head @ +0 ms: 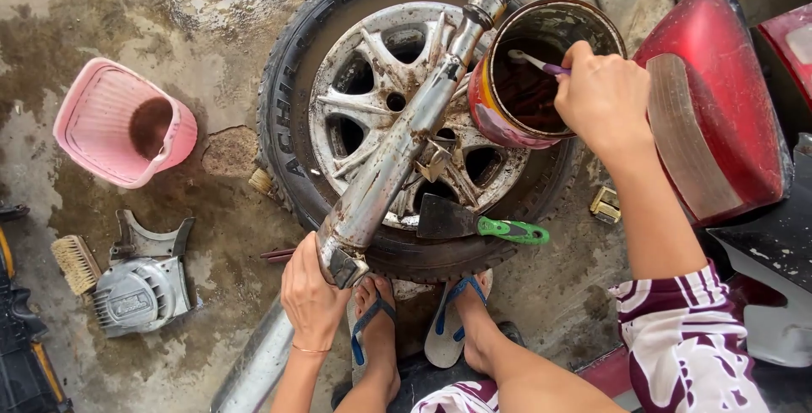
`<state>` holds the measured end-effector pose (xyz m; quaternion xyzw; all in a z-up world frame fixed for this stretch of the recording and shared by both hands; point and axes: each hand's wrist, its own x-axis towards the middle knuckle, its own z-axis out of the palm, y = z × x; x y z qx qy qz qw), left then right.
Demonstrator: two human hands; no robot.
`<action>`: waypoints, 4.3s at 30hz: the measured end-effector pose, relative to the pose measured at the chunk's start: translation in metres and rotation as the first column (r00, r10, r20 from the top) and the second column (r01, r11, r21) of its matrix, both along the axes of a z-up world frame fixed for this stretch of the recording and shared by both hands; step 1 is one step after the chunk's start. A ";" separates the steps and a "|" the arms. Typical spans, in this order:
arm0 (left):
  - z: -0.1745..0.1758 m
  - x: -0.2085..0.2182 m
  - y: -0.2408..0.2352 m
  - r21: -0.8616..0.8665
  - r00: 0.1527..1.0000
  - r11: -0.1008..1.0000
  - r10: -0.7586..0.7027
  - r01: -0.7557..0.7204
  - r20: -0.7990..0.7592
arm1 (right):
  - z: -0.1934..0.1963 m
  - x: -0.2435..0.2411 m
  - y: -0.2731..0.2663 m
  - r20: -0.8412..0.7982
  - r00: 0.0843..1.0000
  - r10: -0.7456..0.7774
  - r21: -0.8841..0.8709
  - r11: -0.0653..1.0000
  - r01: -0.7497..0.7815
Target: Cleaning and polishing a motorcycle exhaust pipe using a brush and cleaning solution while sitting on the floor.
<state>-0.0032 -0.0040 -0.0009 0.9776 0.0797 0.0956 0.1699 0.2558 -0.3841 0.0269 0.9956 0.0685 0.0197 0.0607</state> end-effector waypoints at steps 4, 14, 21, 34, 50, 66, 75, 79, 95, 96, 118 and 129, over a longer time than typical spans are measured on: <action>-0.010 -0.008 -0.003 0.049 1.000 0.999 0.016 -0.017 0.014 | -0.020 0.013 0.008 0.085 0.996 0.030 -0.005 1.000 -0.030; -0.002 0.008 0.012 -0.031 0.997 0.999 0.006 -0.008 -0.070 | 0.092 -0.034 0.014 -0.258 0.955 -0.144 0.438 0.864 0.248; 0.017 0.034 0.024 -0.091 0.820 0.963 0.163 -0.253 -0.549 | 0.080 -0.133 0.068 -0.184 0.983 0.007 0.543 0.834 0.096; 0.036 0.042 0.018 -0.136 0.768 0.945 0.152 -0.298 -0.622 | -0.064 -0.141 0.108 -0.016 0.991 0.135 0.695 0.714 -0.086; 0.010 0.039 0.043 -0.180 0.743 0.932 0.124 -0.315 -0.657 | -0.073 -0.131 0.100 0.114 0.984 0.139 0.594 0.784 -0.179; 0.023 0.050 0.038 -0.189 0.684 0.907 0.135 -0.377 -0.717 | -0.070 -0.124 0.105 0.138 0.962 0.235 0.537 0.799 -0.272; 0.020 0.049 0.038 -0.202 0.689 0.902 0.131 -0.381 -0.713 | -0.070 -0.141 0.109 0.072 0.973 0.221 0.624 0.750 -0.217; 0.022 0.046 0.037 -0.206 0.689 0.901 0.129 -0.383 -0.713 | -0.077 -0.130 0.093 0.057 0.985 0.163 0.518 0.838 -0.169; 0.002 0.052 0.068 -0.221 0.641 0.885 0.107 -0.409 -0.760 | -0.073 -0.139 0.105 0.184 0.967 0.176 0.617 0.745 -0.253; -0.001 0.052 0.074 -0.209 0.609 0.888 0.096 -0.409 -0.787 | -0.074 -0.146 0.108 0.211 0.953 0.216 0.552 0.778 -0.299; 0.015 0.045 0.060 -0.419 0.934 0.904 -0.072 -0.087 -0.349 | -0.066 -0.144 0.130 0.234 0.948 0.217 0.524 0.792 -0.311; 0.004 0.045 0.069 -0.474 0.940 0.877 -0.088 -0.084 -0.329 | -0.052 -0.130 0.145 0.178 0.970 0.164 0.460 0.858 -0.230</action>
